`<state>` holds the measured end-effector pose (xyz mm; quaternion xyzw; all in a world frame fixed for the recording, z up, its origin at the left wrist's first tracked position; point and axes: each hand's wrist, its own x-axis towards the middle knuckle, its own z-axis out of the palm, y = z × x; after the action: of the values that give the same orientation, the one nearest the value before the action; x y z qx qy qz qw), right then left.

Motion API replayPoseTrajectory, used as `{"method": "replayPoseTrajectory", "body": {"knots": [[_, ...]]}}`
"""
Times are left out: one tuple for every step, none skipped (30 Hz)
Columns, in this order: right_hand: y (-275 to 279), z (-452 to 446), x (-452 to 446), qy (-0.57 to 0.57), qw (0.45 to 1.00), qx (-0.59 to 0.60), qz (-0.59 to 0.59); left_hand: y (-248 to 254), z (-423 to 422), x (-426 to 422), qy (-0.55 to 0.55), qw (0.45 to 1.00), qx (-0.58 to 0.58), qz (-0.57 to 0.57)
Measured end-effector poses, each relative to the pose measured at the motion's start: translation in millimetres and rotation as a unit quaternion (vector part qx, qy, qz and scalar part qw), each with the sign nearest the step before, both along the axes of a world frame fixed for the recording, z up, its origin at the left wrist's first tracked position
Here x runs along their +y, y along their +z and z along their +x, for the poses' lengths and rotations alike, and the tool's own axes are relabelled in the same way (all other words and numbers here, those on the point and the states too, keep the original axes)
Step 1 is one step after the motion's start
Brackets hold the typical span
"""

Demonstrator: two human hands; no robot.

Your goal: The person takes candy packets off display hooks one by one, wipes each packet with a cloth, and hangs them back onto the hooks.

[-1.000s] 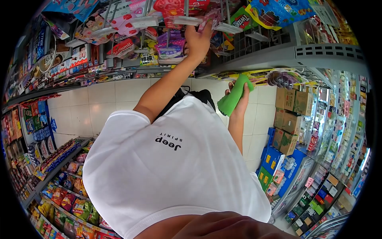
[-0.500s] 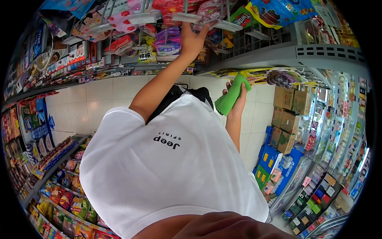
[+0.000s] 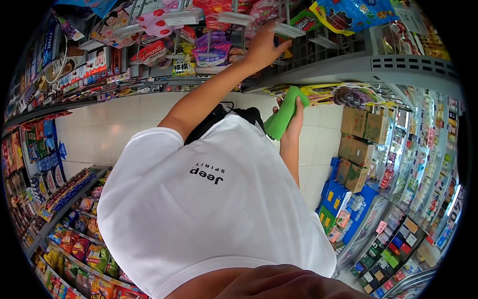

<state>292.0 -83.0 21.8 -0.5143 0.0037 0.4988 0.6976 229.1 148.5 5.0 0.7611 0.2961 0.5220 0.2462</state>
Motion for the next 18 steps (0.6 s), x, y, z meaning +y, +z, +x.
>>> {"method": "replayPoseTrajectory", "body": {"knots": [[2,-2,0,-0.002,1.0,0.0,0.001,0,9,4,-0.002,1.0,-0.011,-0.014],[3,-4,-1,-0.005,1.0,0.001,0.0,-1,18,7,-0.004,0.999,-0.022,-0.029],[3,-6,-3,-0.011,1.0,0.004,-0.003,-3,25,10,-0.006,0.998,-0.033,-0.045],[3,-8,-4,-0.017,1.0,0.006,-0.006,-7,31,15,-0.026,0.995,-0.05,-0.082],[3,-9,-5,-0.025,1.0,0.009,-0.01,-12,38,18,-0.047,0.99,-0.067,-0.119],[1,-11,-8,-0.025,1.0,0.01,-0.007,-19,45,21,-0.069,0.982,-0.084,-0.156],[-1,-12,-10,-0.025,1.0,0.01,-0.005,-29,51,26,-0.061,0.985,-0.08,-0.143],[-2,-12,-11,-0.025,1.0,0.011,-0.002,-39,54,31,-0.054,0.987,-0.074,-0.13],[0,-14,-12,-0.032,0.999,0.016,-0.006,-46,54,34,-0.046,0.99,-0.068,-0.118],[-1,-14,-14,-0.027,0.999,0.017,-0.008,-34,47,29,-0.05,0.987,-0.018,-0.149],[-2,-14,-16,-0.022,1.0,0.019,-0.01,-23,38,23,-0.054,0.982,0.032,-0.179],[-4,-14,-18,-0.017,1.0,0.022,-0.012,-14,30,19,-0.057,0.973,0.083,-0.209],[-7,-13,-19,-0.016,1.0,0.022,-0.015,-18,28,17,-0.086,0.977,0.028,-0.193],[-10,-11,-21,-0.015,1.0,0.02,-0.018,-23,26,15,-0.115,0.977,-0.027,-0.177],[-11,-11,-22,-0.015,0.999,0.019,-0.021,-23,23,12,-0.143,0.973,-0.083,-0.162],[-12,-12,-23,-0.018,0.999,0.019,-0.022,-23,17,9,-0.148,0.975,-0.07,-0.148],[-12,-13,-22,-0.02,0.999,0.018,-0.023,-25,11,6,-0.152,0.977,-0.058,-0.135],[-12,-13,-22,-0.022,0.999,0.017,-0.023,-21,5,1,-0.156,0.979,-0.047,-0.121]]}}
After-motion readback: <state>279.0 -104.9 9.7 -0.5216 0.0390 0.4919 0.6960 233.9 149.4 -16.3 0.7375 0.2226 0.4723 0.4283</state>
